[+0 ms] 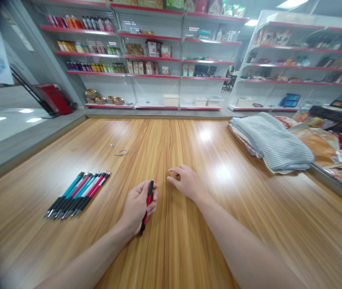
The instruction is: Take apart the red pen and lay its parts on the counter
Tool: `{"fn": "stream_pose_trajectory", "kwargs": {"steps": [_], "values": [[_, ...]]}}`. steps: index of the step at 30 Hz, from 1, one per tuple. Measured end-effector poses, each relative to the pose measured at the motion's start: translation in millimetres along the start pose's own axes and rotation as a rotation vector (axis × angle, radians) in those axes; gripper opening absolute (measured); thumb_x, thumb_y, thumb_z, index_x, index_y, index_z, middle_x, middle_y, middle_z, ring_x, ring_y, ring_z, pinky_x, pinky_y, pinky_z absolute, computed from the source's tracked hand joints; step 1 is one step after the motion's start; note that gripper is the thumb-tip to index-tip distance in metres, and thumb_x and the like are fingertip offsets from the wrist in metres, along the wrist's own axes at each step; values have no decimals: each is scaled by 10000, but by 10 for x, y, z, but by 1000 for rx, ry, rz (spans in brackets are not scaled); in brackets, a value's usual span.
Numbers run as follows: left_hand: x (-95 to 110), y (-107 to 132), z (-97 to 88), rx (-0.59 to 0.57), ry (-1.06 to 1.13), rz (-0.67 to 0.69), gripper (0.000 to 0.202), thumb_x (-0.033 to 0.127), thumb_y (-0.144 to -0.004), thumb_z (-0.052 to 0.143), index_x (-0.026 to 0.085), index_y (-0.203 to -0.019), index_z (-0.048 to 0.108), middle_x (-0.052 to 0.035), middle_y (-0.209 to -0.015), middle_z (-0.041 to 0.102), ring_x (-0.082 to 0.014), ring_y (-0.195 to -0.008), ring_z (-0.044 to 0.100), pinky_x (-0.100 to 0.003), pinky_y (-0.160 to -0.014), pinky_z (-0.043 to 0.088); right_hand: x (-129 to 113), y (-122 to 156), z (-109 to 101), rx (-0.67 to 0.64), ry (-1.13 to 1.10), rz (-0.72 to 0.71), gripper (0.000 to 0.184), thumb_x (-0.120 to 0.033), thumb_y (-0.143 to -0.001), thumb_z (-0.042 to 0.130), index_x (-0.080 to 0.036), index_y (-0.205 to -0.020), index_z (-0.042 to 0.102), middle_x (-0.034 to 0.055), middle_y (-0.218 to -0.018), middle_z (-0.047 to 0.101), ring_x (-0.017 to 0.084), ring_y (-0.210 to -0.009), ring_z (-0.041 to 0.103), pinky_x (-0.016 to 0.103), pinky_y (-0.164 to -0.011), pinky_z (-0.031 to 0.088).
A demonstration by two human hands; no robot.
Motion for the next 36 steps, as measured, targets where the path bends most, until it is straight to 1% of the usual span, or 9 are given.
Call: {"fn": "stream_pose_trajectory", "kwargs": {"steps": [8, 12, 17, 20, 25, 29, 32, 34, 36], "values": [[10, 4, 6, 12, 8, -16, 349, 501, -822, 607, 165, -874, 530, 55, -583, 523, -22, -304, 331, -150, -291, 254, -35, 14, -7, -19, 2, 1, 239, -307, -837, 653, -238, -1061, 700, 35, -854, 609, 164, -852, 589, 291, -768, 455], [17, 5, 3, 6, 9, -1, 354, 501, -819, 610, 160, -880, 537, 47, -593, 537, -23, -306, 344, -149, -292, 257, -82, 15, -26, -20, 29, 8, 233, -368, -840, 651, -245, -1030, 707, 33, -855, 611, 165, -835, 586, 281, -736, 445], [2, -6, 7, -14, 26, 4, 322, 481, -851, 573, 161, -862, 538, 39, -602, 545, -22, -316, 343, -149, -304, 269, -96, 12, -27, 39, 113, 74, 292, -472, -808, 666, -246, -988, 708, 31, -837, 612, 170, -794, 582, 289, -713, 433], [4, -11, 13, -24, 22, 17, 320, 480, -857, 566, 161, -864, 539, 39, -604, 544, -21, -318, 346, -147, -306, 272, -114, 5, -3, 52, 147, 87, 287, -496, -816, 650, -256, -960, 713, 37, -836, 616, 180, -804, 584, 290, -697, 427], [15, -4, 17, -9, 20, 14, 335, 487, -833, 593, 158, -876, 547, 40, -603, 542, -20, -315, 347, -151, -306, 274, -146, -14, 35, 81, 155, 110, 293, -512, -824, 638, -243, -912, 712, 41, -821, 625, 174, -773, 582, 286, -681, 426], [16, 0, 10, 10, 14, -3, 338, 483, -825, 605, 157, -898, 554, 40, -615, 548, -23, -310, 351, -159, -299, 271, -157, -23, 66, 81, 132, 93, 246, -465, -813, 669, -238, -902, 705, 40, -847, 641, 173, -789, 587, 278, -673, 427], [21, 0, -6, 21, 17, -3, 339, 479, -825, 608, 153, -898, 555, 39, -617, 549, -25, -311, 352, -162, -297, 267, -133, -25, 71, 71, 84, 81, 172, -386, -843, 646, -232, -892, 706, 33, -809, 639, 166, -783, 584, 275, -684, 434], [22, -1, -13, 19, 20, -1, 329, 471, -834, 601, 150, -888, 552, 39, -611, 545, -24, -313, 349, -161, -300, 268, -114, -30, 73, 53, 58, 73, 155, -350, -861, 622, -225, -878, 711, 30, -782, 634, 161, -770, 580, 276, -693, 436], [21, -1, -14, 8, 19, 1, 314, 460, -848, 588, 151, -889, 551, 39, -612, 543, -23, -316, 346, -160, -302, 269, -101, -34, 66, 46, 50, 70, 158, -336, -858, 622, -223, -919, 714, 27, -777, 629, 160, -762, 576, 279, -701, 439]]}}
Point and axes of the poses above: each hand's wrist, its own y-axis away from the middle knuckle, its own z-axis out of the palm, x = y × z, the point moved 6 cm from there along -y, towards the middle knuckle
